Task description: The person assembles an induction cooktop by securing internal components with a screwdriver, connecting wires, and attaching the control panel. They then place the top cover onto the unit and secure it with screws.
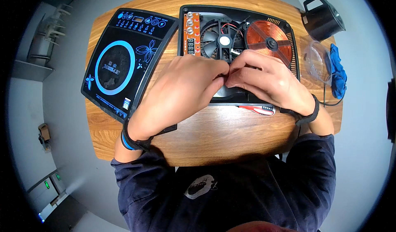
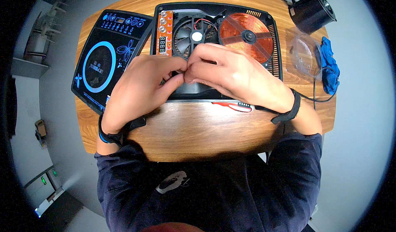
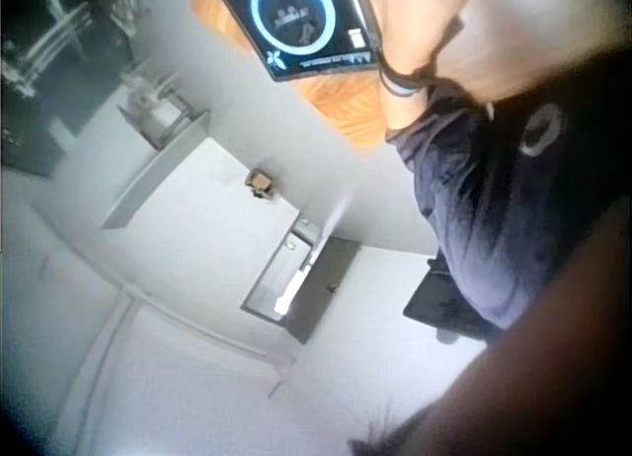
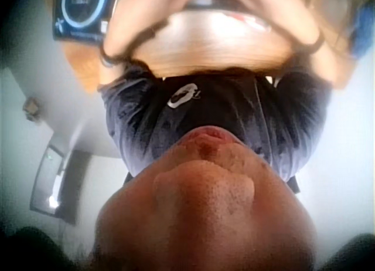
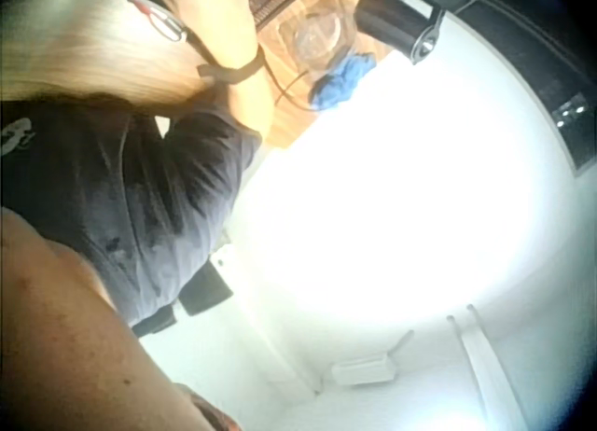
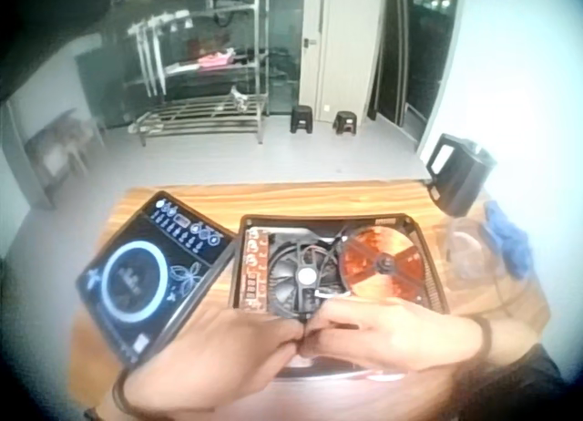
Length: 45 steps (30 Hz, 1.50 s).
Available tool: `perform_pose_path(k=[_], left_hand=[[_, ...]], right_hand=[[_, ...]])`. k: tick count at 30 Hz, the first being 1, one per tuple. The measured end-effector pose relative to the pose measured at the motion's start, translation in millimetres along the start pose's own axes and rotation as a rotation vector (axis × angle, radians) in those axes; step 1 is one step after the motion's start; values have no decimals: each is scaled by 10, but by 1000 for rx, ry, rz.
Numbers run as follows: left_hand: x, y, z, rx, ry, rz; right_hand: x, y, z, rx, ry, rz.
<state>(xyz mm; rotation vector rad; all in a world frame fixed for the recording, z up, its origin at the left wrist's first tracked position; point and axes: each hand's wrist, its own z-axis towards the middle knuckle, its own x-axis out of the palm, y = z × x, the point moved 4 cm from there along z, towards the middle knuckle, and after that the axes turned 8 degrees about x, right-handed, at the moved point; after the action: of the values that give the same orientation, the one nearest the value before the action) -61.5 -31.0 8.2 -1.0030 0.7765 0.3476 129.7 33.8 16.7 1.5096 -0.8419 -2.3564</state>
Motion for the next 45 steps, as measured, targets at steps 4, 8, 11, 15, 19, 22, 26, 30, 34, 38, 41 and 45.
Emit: perform_pose_path(k=[4, 8, 11, 15, 19, 22, 26, 30, 34, 38, 41, 45], left_hand=[[-31, -8, 17, -67, 22, -111], [-29, -14, 19, -65, 53, -140], [-24, -53, 38, -17, 76, -109], [11, -40, 20, -20, 71, -72], [-38, 15, -5, -45, 38, 20], [-73, 48, -2, -111, 50, 56], [-97, 80, -12, -172, 63, 78], [-102, 95, -7, -169, 56, 70], [-108, 116, -6, -158, 39, 52], [-126, 98, -19, -169, 32, 29], [-125, 101, -28, -146, 19, 31], [-135, 78, -29, -121, 12, 47]], right_hand=[[-30, -8, 21, -57, -42, 41], [-43, -30, 1, -84, -13, 34], [-33, -36, -21, -91, 12, 31], [-64, 8, -82, 38, 132, -98], [37, 19, -414, 202, 465, -207], [164, 146, -641, 90, 422, -415], [313, 284, -829, -26, 324, -659], [357, 305, -996, -119, 253, -786], [318, 302, -1136, -125, 219, -852], [240, 279, -1216, -17, 272, -812], [245, 236, -1343, 85, 315, -780], [284, 318, -1432, 181, 329, -935]])
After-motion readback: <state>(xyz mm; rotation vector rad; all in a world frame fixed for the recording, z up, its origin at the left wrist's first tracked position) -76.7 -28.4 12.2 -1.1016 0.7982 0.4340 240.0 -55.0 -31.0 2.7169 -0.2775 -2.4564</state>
